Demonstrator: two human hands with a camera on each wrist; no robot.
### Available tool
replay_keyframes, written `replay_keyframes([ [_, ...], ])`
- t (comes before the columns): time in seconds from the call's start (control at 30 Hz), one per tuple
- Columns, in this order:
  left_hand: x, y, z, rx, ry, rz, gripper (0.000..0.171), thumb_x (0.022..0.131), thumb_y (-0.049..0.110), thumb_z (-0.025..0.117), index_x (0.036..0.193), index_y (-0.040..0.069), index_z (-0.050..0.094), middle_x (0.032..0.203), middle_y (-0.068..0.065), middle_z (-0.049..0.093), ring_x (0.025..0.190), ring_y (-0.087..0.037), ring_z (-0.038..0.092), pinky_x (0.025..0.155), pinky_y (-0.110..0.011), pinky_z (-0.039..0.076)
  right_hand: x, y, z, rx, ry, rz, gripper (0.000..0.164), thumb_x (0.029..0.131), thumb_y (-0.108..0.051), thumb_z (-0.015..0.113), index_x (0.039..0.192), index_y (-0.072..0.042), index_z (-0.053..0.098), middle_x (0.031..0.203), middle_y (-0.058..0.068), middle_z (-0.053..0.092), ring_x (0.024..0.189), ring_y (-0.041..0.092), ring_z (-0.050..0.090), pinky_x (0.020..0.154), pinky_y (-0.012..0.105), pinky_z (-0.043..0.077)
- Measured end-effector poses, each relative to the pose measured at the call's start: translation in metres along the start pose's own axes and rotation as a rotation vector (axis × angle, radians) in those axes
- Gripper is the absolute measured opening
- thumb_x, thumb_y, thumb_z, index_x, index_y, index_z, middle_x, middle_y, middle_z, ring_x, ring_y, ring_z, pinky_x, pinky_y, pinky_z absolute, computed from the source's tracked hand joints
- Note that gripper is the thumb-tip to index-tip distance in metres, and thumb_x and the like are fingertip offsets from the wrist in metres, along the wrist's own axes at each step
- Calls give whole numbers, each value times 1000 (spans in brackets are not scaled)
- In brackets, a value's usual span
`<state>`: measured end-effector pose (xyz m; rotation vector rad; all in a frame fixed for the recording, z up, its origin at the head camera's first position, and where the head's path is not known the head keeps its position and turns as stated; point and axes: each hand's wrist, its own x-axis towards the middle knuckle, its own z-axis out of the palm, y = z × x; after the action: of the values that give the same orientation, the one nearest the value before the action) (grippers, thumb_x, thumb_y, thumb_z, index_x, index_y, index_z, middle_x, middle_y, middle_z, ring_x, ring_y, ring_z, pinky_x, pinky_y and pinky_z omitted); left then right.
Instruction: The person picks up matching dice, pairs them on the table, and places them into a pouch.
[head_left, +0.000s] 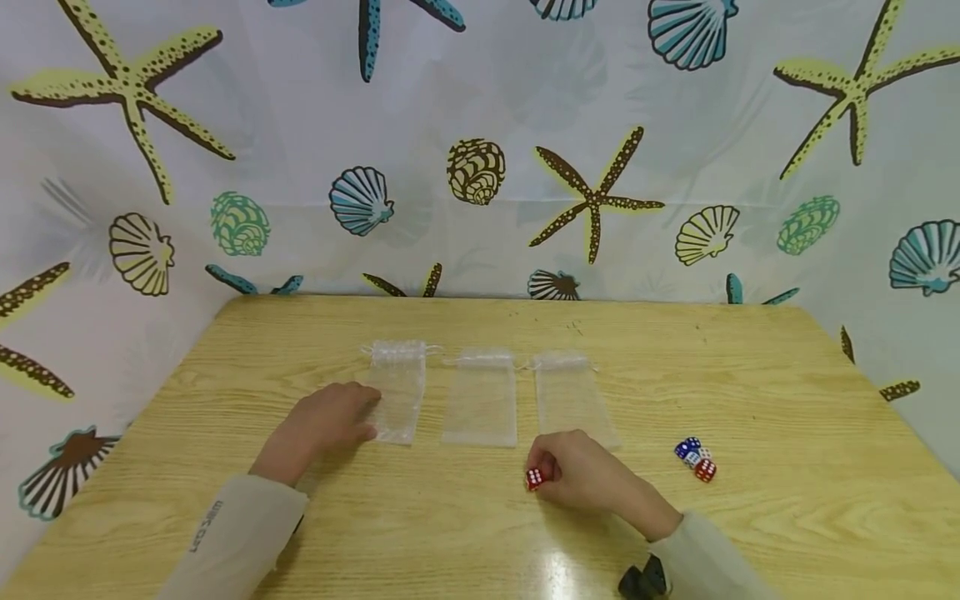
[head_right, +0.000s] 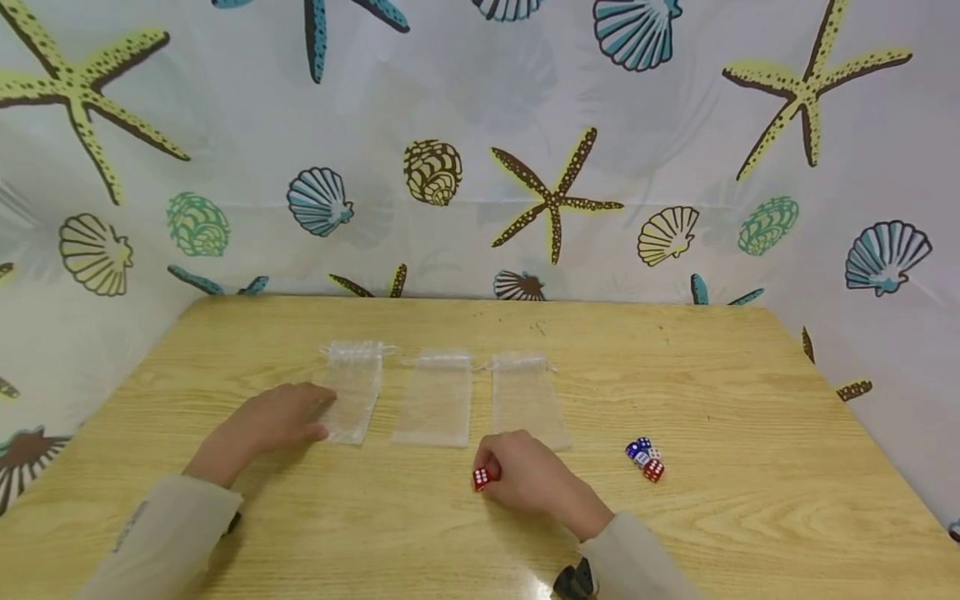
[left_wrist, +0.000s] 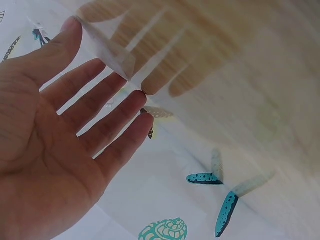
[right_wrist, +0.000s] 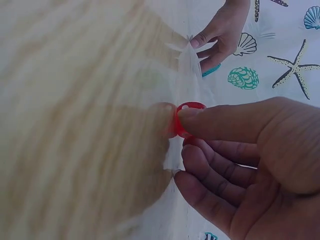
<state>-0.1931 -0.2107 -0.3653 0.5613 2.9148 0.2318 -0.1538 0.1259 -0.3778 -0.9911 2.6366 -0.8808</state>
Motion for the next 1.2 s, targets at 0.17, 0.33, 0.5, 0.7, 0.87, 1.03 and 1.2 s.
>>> replay_keyframes([
  [0.17, -1, 2, -1, -10, -3, -2, 48, 88, 19, 67, 128, -4, 55, 127, -22, 59, 114, -41, 56, 93, -52, 46, -3, 2, -3, -13, 7, 19, 14, 78, -2, 72, 88, -7, 65, 71, -5, 57, 64, 2, 47, 60, 19, 43],
  [0.33, 0, 1, -1, -5, -4, -8, 47, 89, 19, 66, 129, -2, 55, 127, -22, 58, 115, -42, 55, 93, -53, 46, -10, 6, -14, -48, 41, 60, 15, 77, 0, 66, 91, -5, 66, 74, -2, 58, 68, 6, 49, 64, 21, 44],
  [0.5, 2, 0, -2, -10, -12, -19, 49, 89, 20, 65, 131, -3, 53, 130, -23, 56, 118, -42, 53, 95, -54, 44, -22, 10, -26, -74, 70, 109, 13, 79, -2, 67, 92, -3, 66, 75, -2, 57, 67, 7, 48, 63, 22, 43],
  [0.7, 1, 2, 0, -16, -21, -18, 50, 89, 21, 66, 131, -3, 53, 129, -23, 57, 117, -42, 53, 95, -53, 44, -41, 21, -37, -83, 90, 164, 13, 82, -7, 70, 94, -4, 66, 76, -3, 58, 67, 5, 48, 61, 22, 43],
  [0.87, -1, 1, 2, -21, -18, -18, 49, 89, 21, 66, 130, -4, 53, 128, -23, 57, 117, -42, 53, 95, -53, 44, -58, 30, -47, -96, 113, 203, 13, 84, -8, 68, 95, -3, 66, 76, -4, 58, 66, 4, 48, 59, 21, 43],
  [1.03, -2, -1, 2, -5, -3, -19, 49, 89, 21, 66, 130, -3, 54, 128, -23, 57, 117, -41, 54, 95, -52, 44, -74, 38, -56, -120, 136, 284, 14, 85, -10, 67, 97, -3, 66, 77, -3, 59, 66, 7, 48, 58, 23, 42],
  [1.2, -1, -1, 2, -17, -4, -5, 50, 90, 21, 65, 131, -4, 52, 129, -23, 56, 118, -42, 53, 97, -52, 43, -92, 50, -62, -134, 170, 357, 14, 85, -10, 68, 97, -3, 65, 79, -2, 59, 68, 9, 49, 58, 23, 42],
])
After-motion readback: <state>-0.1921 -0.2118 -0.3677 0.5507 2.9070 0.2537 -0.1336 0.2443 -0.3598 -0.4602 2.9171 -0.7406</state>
